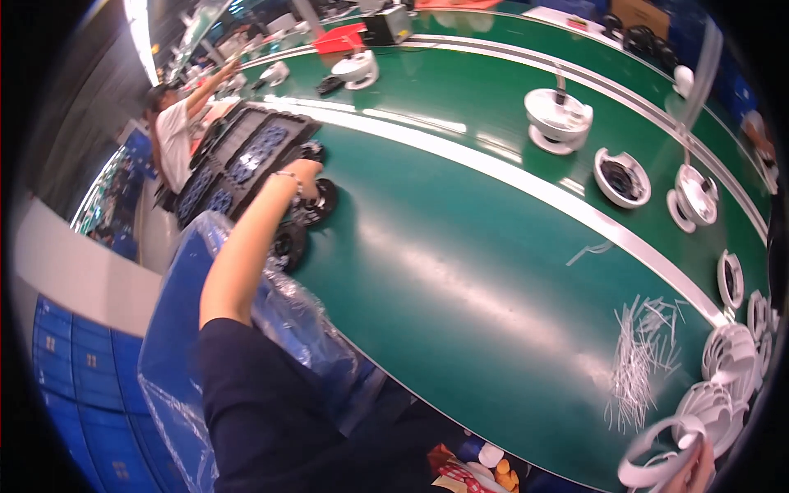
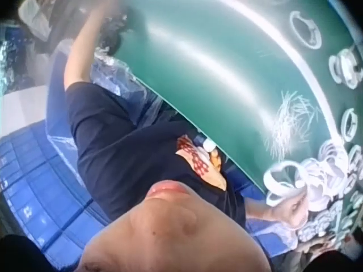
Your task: Manually assembling electronic components into white plastic circular housings on an industrial assembly line.
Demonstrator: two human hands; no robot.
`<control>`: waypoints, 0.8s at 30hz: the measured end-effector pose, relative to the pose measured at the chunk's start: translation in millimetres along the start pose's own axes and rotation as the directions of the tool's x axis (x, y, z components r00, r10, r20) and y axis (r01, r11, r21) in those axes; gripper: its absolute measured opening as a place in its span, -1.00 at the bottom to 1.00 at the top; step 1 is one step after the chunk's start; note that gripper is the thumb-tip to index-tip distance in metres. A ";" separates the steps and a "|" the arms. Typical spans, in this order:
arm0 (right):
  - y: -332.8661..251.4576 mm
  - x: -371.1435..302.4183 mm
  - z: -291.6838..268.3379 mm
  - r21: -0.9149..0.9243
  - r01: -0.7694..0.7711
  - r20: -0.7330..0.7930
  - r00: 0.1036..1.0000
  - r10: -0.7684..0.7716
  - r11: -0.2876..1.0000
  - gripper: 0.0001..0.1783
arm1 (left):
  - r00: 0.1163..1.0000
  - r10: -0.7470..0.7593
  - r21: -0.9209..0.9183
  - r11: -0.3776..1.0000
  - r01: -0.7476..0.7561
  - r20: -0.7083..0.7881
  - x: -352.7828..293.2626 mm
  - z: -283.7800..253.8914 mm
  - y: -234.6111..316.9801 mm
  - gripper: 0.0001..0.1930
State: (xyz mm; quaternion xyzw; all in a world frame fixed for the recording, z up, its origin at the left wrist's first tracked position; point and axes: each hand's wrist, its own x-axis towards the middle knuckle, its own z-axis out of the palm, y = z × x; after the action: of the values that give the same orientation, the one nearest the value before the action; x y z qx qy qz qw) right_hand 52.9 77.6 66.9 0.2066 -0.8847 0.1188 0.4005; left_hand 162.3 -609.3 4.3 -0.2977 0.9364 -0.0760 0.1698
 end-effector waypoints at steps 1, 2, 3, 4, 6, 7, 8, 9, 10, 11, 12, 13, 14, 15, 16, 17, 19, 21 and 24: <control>-3.6 -0.3 12.3 0.082 0.022 0.073 0.997 -0.028 0.996 -0.88 | 0.999 0.016 0.047 0.999 -0.018 0.038 -0.9 3.2 9.9 -0.43; -22.0 6.3 25.3 0.038 0.116 0.087 0.989 -0.119 0.993 -0.96 | 0.998 0.067 0.100 0.993 -0.065 -0.017 3.2 14.7 10.8 -0.47; -26.0 -0.9 38.9 0.396 -0.225 0.388 0.920 0.060 0.890 -0.83 | 0.998 0.015 0.142 0.990 -0.006 -0.062 -5.9 17.7 12.9 -0.49; -33.4 -3.2 61.7 0.508 0.056 0.224 0.955 -0.195 0.859 -0.83 | 0.994 -0.030 0.182 0.982 0.050 -0.108 -13.7 21.8 18.3 -0.51; -72.8 -5.5 77.6 0.615 -0.130 0.390 0.907 -0.157 0.778 -0.84 | 0.986 0.009 0.146 0.989 0.015 -0.167 -24.9 17.4 28.3 -0.54; -85.6 -7.6 84.6 0.635 -0.158 0.415 0.895 -0.161 0.756 -0.84 | 0.977 0.056 0.123 0.992 -0.030 -0.208 -25.3 11.4 43.6 -0.55; -95.1 -9.3 87.6 0.646 -0.189 0.441 0.883 -0.159 0.740 -0.84 | 0.955 0.102 0.073 0.994 -0.084 -0.279 -22.2 9.2 58.6 -0.56; -103.1 -11.3 91.5 0.628 -0.229 0.485 0.862 -0.144 0.744 -0.85 | 0.944 0.117 0.020 0.993 -0.117 -0.309 -21.5 6.7 79.6 -0.56; -109.0 -12.7 97.2 0.605 -0.271 0.530 0.839 -0.124 0.749 -0.86 | 0.931 0.134 -0.034 0.987 -0.154 -0.339 -23.5 4.1 98.9 -0.56; -112.1 -15.1 103.7 0.588 -0.246 0.547 0.823 -0.155 0.770 -0.88 | 0.924 0.154 -0.090 0.976 -0.196 -0.350 -27.1 4.8 112.8 -0.57; -113.2 -17.4 109.2 0.567 -0.224 0.566 0.805 -0.178 0.793 -0.89 | 0.915 0.178 -0.145 0.959 -0.244 -0.362 -28.7 3.3 126.8 -0.57; -114.5 -20.5 114.6 0.546 -0.186 0.560 0.806 -0.191 0.817 -0.89 | 0.907 0.199 -0.181 0.942 -0.281 -0.372 -29.1 0.7 138.3 -0.60; -114.2 -21.9 117.3 0.523 -0.147 0.557 0.805 -0.205 0.840 -0.88 | 0.917 0.204 -0.259 0.918 -0.301 -0.344 -26.3 0.2 148.5 -0.57; -112.9 -21.4 115.5 0.501 -0.196 0.601 0.780 -0.176 0.843 -0.79 | 0.926 0.207 -0.328 0.892 -0.311 -0.316 -23.2 -3.3 158.1 -0.55; -113.2 -20.3 112.6 0.478 -0.244 0.642 0.753 -0.146 0.844 -0.68 | 0.938 0.191 -0.344 0.893 -0.289 -0.290 -22.6 -7.0 169.1 -0.49; -116.2 -12.6 105.5 0.508 -0.118 0.584 0.775 -0.241 0.853 -0.47 | 0.953 0.181 -0.388 0.882 -0.266 -0.242 -23.9 -11.3 177.3 -0.46; -127.4 -2.0 92.7 0.565 -0.035 0.616 0.683 -0.393 0.825 -0.04 | 0.968 0.179 -0.436 0.867 -0.240 -0.176 -19.1 -10.3 182.3 -0.48; -136.6 -4.4 92.3 0.607 -0.065 0.722 0.462 -0.515 0.792 0.24 | 0.981 0.192 -0.661 0.732 -0.166 -0.033 -14.1 -8.9 191.2 -0.57; -138.9 -11.2 92.7 0.580 0.014 0.745 0.395 -0.538 0.814 0.19 | 0.956 0.255 -0.861 0.508 -0.006 0.143 -17.4 -18.2 222.3 -0.74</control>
State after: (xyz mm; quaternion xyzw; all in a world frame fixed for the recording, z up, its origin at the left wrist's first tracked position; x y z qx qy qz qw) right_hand 62.4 -77.4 4.3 0.4802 -0.8483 0.1393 -0.1743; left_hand 50.8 -418.1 -28.2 -0.2775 0.8428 0.4442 0.1244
